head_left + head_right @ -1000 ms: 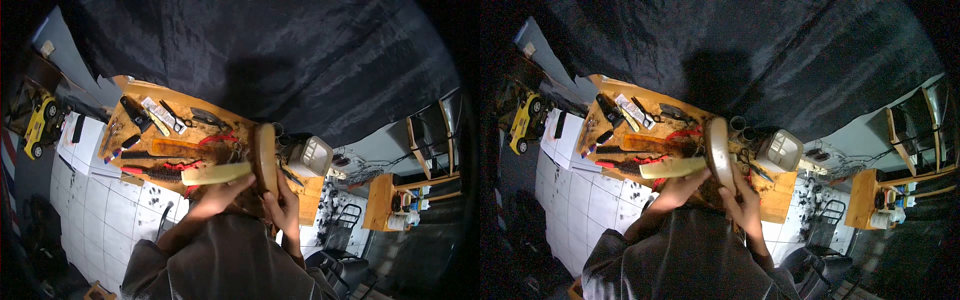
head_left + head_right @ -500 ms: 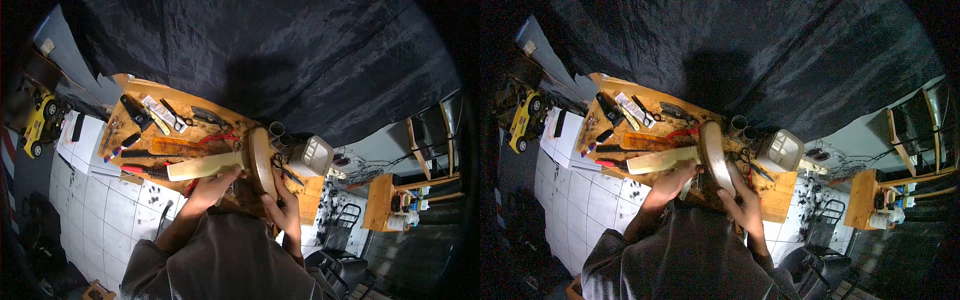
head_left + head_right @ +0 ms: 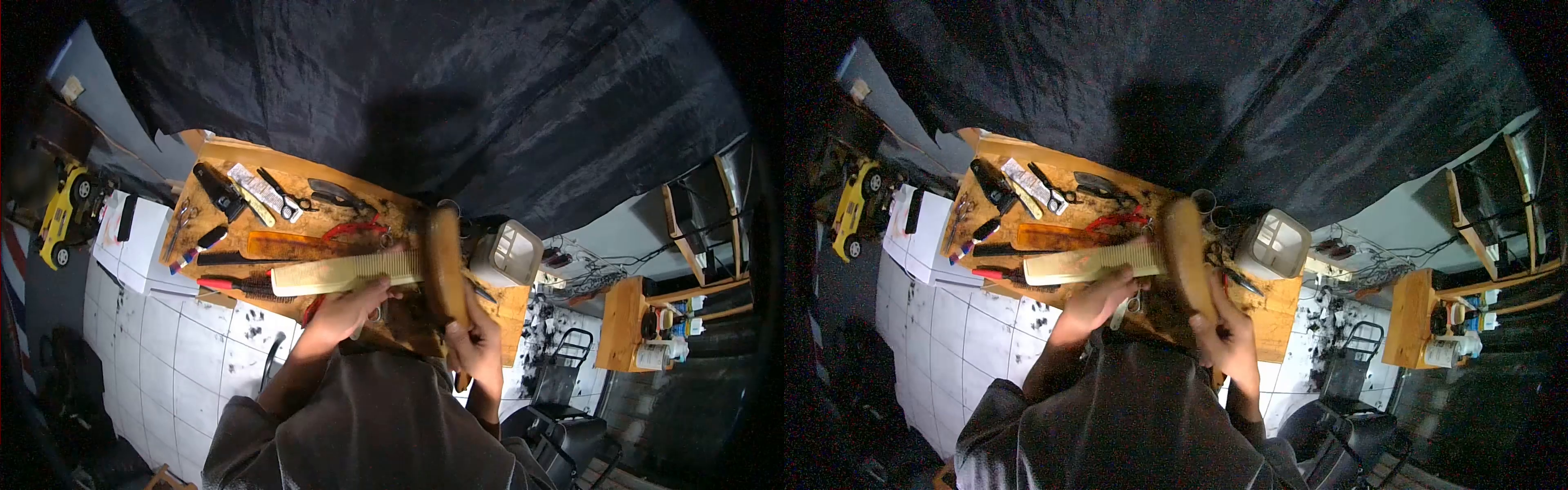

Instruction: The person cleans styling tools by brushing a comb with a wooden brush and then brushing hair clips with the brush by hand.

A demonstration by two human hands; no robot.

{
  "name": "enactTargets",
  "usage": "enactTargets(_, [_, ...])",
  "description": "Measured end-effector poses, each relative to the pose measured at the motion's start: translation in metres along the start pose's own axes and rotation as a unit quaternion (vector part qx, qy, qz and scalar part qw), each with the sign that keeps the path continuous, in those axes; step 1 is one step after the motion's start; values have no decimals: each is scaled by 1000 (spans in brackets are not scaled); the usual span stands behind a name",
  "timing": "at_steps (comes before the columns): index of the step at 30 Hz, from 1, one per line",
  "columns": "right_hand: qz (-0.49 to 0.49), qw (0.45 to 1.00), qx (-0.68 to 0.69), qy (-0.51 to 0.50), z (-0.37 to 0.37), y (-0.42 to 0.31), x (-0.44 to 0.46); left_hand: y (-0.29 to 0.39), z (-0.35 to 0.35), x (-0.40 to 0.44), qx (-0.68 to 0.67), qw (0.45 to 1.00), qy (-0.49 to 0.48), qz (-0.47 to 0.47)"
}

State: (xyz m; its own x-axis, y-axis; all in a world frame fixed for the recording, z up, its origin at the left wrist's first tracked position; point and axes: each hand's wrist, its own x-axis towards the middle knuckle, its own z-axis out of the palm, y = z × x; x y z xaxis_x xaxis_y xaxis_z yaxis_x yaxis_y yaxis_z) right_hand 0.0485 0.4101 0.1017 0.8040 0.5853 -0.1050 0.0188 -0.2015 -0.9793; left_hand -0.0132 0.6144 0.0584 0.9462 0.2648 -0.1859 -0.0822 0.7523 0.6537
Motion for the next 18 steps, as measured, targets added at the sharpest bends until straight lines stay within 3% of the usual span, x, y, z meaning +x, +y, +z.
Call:
enactTargets(3, [5,1000,8,-22,12,-2,1,0,-20,-4,270,962,-46,10])
enactTargets(7, [-13,998,25,62,12,6,9,15,-8,-21,370,911,-165,-82])
enactTargets(11, [7,995,41,91,8,-13,14,9,7,-25,244,934,-251,-73])
enactTargets(12, [22,994,68,83,6,-16,13,11,9,-23,253,940,-222,-60])
enactTargets(13, [-46,991,75,98,9,-6,14,13,11,-21,261,945,-192,-48])
enactTargets(15, [11,994,90,66,5,-10,5,13,6,-11,277,948,-155,-11])
enactTargets(18, [12,1000,17,7,2,-2,0,8,0,-7,172,981,-60,68])
